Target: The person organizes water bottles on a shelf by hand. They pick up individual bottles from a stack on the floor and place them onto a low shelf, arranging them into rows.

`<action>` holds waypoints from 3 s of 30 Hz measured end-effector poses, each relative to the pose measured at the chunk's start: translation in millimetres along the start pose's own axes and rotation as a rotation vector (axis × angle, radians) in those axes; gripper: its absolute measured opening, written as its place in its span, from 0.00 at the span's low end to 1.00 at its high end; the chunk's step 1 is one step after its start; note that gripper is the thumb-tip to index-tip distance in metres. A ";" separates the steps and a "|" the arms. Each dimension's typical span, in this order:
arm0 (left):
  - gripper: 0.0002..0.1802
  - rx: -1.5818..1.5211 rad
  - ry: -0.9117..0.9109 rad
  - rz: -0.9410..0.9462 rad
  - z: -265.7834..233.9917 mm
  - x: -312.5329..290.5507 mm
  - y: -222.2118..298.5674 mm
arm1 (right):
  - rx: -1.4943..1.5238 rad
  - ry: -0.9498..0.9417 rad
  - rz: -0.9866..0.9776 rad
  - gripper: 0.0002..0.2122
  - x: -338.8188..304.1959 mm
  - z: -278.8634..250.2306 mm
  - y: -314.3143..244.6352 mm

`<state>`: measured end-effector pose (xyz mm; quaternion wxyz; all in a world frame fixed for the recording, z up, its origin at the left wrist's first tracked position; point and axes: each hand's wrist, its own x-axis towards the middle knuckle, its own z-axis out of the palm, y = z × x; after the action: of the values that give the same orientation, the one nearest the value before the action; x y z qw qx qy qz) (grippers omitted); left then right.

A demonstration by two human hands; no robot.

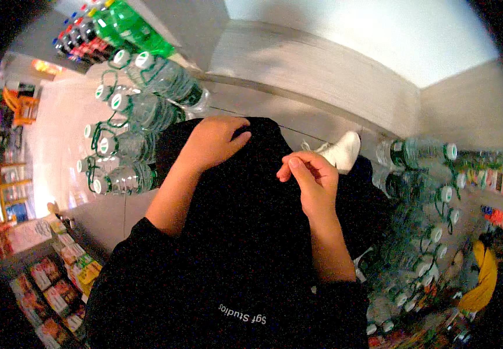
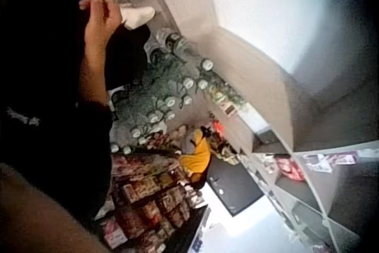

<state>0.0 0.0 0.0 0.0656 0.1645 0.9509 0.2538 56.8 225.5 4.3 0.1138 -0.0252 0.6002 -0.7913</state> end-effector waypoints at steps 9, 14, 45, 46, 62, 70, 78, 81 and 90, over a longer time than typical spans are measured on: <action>0.26 -0.784 0.558 -0.152 -18.4 -11.8 -17.8 | -0.187 -0.162 -0.078 0.11 98.0 91.3 -29.5; 0.32 -1.511 0.840 -0.136 -29.7 -5.7 -31.7 | -0.373 -0.157 -0.182 0.17 157.0 151.6 -22.9; 0.23 -1.844 0.938 -0.468 -16.0 -1.4 -57.9 | -0.690 0.323 -0.408 0.10 183.8 168.6 -72.0; 0.23 -1.844 0.925 -0.456 -14.6 2.0 -53.6 | -0.682 0.321 -0.476 0.09 185.7 164.4 -81.0; 0.38 -2.014 0.518 -0.570 -1.8 103.8 -31.8 | -0.814 0.411 -0.566 0.10 257.0 155.8 -108.5; 0.42 -2.004 0.524 -0.680 -17.1 142.7 -45.0 | -0.853 0.377 -0.481 0.10 299.6 153.4 -97.2; 0.43 -2.070 0.624 -0.568 -1.3 182.4 -79.1 | -0.957 0.305 -0.394 0.16 329.7 153.6 -95.7; 0.44 -2.068 0.591 -0.623 -4.1 189.6 -81.5 | -0.999 0.318 -0.481 0.17 343.5 147.0 -89.2; 0.48 -1.945 0.601 -0.649 -1.0 194.4 -76.9 | -0.978 0.175 -0.454 0.22 365.2 134.8 -85.4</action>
<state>-203.9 4.0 -46.0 -0.0039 -0.2889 0.3156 0.9038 -287.5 43.0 88.1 -0.1350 -0.1382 0.8849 -0.4239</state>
